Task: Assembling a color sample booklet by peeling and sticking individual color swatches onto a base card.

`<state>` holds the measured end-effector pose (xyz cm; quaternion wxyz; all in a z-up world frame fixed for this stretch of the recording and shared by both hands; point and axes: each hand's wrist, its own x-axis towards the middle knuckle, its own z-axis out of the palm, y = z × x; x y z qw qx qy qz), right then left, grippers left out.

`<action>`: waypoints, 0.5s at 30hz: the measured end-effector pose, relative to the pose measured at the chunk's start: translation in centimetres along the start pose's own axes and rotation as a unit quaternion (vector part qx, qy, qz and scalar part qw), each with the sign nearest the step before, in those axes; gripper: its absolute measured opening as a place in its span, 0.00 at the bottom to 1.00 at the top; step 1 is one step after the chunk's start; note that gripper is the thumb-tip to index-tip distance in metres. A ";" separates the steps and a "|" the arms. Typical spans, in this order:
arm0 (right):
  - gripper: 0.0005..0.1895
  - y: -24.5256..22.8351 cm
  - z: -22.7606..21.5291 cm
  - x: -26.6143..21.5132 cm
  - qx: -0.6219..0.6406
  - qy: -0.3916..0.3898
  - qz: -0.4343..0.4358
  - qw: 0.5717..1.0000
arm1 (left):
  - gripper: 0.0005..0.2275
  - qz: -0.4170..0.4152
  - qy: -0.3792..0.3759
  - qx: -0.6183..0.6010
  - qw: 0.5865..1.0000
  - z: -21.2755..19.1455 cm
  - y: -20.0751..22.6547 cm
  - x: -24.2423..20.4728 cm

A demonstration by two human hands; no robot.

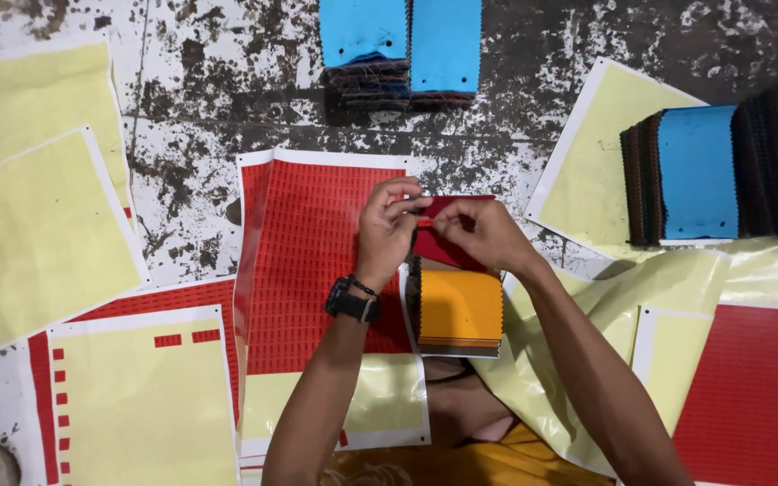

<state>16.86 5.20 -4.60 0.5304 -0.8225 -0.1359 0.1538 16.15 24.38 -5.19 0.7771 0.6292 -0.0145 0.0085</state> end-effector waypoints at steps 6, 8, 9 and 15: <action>0.06 2.0 0.8 1.4 -0.042 -0.001 0.000 0.999 | 0.20 0.102 -0.025 0.248 0.963 -0.2 1.4 -0.2; 0.07 2.1 0.6 1.7 -0.064 0.009 0.020 0.998 | 0.19 0.103 -0.011 0.277 0.955 -0.7 1.0 -0.3; 0.07 2.1 0.5 1.9 -0.087 0.021 0.040 0.995 | 0.18 0.106 0.003 0.306 0.946 -0.8 0.9 -0.3; 0.08 1.4 0.4 1.5 -0.078 0.020 0.043 0.996 | 0.18 0.094 0.032 0.301 0.949 -2.2 -1.1 -0.7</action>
